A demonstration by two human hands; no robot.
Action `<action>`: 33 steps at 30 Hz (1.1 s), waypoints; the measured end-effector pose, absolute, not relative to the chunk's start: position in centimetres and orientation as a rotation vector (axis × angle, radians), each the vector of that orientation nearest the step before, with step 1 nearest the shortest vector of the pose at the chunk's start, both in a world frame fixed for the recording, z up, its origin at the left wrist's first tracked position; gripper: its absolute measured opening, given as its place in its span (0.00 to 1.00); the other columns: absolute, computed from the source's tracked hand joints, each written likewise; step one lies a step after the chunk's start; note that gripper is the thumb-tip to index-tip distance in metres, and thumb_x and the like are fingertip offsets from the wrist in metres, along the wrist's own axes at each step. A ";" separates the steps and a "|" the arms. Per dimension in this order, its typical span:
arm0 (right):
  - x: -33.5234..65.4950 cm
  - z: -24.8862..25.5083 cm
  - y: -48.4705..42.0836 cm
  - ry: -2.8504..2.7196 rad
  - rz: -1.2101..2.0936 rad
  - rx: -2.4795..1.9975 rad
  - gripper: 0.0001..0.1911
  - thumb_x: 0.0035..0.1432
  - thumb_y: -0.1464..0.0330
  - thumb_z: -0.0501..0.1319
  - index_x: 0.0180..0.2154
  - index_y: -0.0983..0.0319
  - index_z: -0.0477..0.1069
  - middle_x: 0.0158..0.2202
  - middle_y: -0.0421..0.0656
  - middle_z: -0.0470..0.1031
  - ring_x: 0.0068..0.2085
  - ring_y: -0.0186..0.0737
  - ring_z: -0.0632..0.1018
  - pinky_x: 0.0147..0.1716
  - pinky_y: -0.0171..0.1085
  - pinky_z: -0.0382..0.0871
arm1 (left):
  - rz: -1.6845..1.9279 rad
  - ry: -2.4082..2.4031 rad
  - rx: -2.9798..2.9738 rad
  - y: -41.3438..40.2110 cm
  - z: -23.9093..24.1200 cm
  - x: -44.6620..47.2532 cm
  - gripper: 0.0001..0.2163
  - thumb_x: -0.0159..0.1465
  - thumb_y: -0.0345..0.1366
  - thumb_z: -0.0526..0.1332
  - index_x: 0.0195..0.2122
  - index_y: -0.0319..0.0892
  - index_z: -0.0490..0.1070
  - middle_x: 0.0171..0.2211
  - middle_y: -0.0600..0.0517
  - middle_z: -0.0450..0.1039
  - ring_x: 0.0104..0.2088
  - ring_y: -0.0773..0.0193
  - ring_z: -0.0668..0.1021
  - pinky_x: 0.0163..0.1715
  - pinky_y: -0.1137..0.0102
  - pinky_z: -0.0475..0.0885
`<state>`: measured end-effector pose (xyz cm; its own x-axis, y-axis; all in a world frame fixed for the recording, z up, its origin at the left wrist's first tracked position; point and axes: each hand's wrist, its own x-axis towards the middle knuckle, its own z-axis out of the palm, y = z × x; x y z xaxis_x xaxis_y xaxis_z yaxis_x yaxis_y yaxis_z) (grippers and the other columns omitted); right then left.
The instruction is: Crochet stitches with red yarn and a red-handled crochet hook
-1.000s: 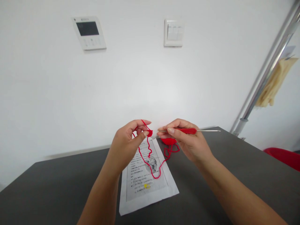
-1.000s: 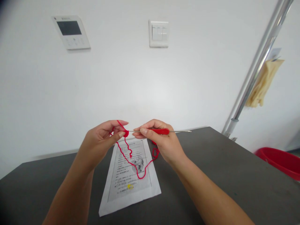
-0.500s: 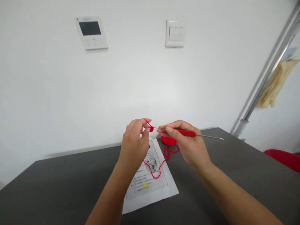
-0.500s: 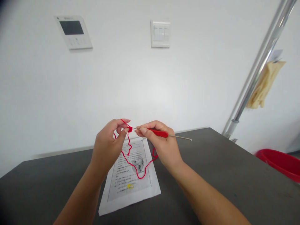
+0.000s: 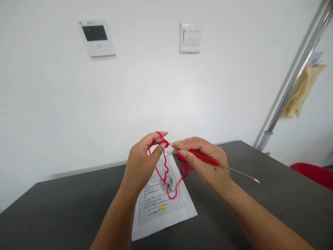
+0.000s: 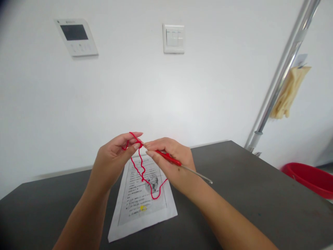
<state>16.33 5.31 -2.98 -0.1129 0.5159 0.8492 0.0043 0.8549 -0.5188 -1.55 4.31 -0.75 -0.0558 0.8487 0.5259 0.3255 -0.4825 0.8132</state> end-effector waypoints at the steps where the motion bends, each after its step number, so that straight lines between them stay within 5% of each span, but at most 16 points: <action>1: 16.4 -3.1 5.4 -1.709 0.342 -0.380 0.06 0.63 0.73 0.66 0.39 0.57 0.80 0.41 0.44 0.86 0.42 0.42 0.86 0.45 0.41 0.82 | 1.587 1.263 1.795 4.2 -0.8 -1.4 0.14 0.63 0.36 0.64 0.49 0.43 0.79 0.38 0.50 0.80 0.42 0.57 0.80 0.50 0.60 0.71; 6: 16.4 -4.1 6.7 -1.847 -0.073 -0.183 0.12 0.65 0.75 0.63 0.48 0.56 0.78 0.47 0.48 0.84 0.48 0.45 0.84 0.47 0.43 0.83 | 1.704 1.333 1.897 3.5 -1.0 -0.4 0.15 0.64 0.32 0.61 0.52 0.42 0.77 0.33 0.54 0.76 0.36 0.62 0.78 0.44 0.65 0.72; 11: 16.1 -4.7 6.9 -1.817 -0.121 -0.136 0.14 0.65 0.75 0.62 0.50 0.58 0.76 0.49 0.50 0.83 0.50 0.46 0.84 0.48 0.44 0.83 | 1.791 1.431 2.138 3.2 -1.0 -0.3 0.12 0.66 0.28 0.58 0.49 0.42 0.75 0.36 0.53 0.77 0.36 0.63 0.78 0.40 0.68 0.73; 17: 15.4 -3.8 5.6 -1.397 0.778 -0.389 0.01 0.62 0.68 0.68 0.37 0.58 0.79 0.41 0.44 0.86 0.42 0.42 0.87 0.46 0.42 0.84 | 1.832 1.363 2.651 4.8 -1.6 -1.2 0.09 0.68 0.26 0.55 0.42 0.44 0.73 0.38 0.50 0.81 0.39 0.58 0.78 0.42 0.64 0.72; 21: 15.4 -3.0 5.8 -1.211 1.210 -0.376 0.08 0.59 0.63 0.71 0.32 0.59 0.77 0.36 0.41 0.86 0.35 0.40 0.87 0.44 0.41 0.85 | 1.832 1.314 2.728 5.3 -2.0 -1.4 0.09 0.68 0.25 0.55 0.41 0.45 0.73 0.38 0.49 0.81 0.37 0.58 0.78 0.42 0.63 0.71; 25: 16.6 -3.0 6.4 -1.567 0.701 -0.381 0.01 0.63 0.69 0.68 0.37 0.58 0.79 0.41 0.44 0.86 0.42 0.42 0.87 0.46 0.41 0.83 | 1.825 1.348 2.541 5.1 -1.8 -1.5 0.09 0.68 0.27 0.57 0.43 0.45 0.74 0.36 0.52 0.80 0.37 0.59 0.78 0.41 0.65 0.72; 29: 18.3 -2.9 7.2 -1.991 -0.014 -0.193 0.09 0.65 0.75 0.62 0.42 0.58 0.79 0.46 0.49 0.85 0.47 0.43 0.85 0.46 0.41 0.83 | 1.773 1.304 2.344 5.0 -1.7 -1.6 0.10 0.66 0.27 0.59 0.45 0.44 0.76 0.32 0.54 0.77 0.35 0.62 0.78 0.39 0.68 0.72; 33: 18.8 -2.5 7.3 -2.029 -0.027 -0.167 0.09 0.65 0.75 0.62 0.43 0.58 0.79 0.46 0.49 0.85 0.47 0.43 0.85 0.46 0.40 0.83 | 1.728 1.234 2.187 5.3 -1.8 -1.7 0.10 0.65 0.27 0.61 0.45 0.44 0.77 0.34 0.54 0.77 0.37 0.64 0.78 0.42 0.69 0.72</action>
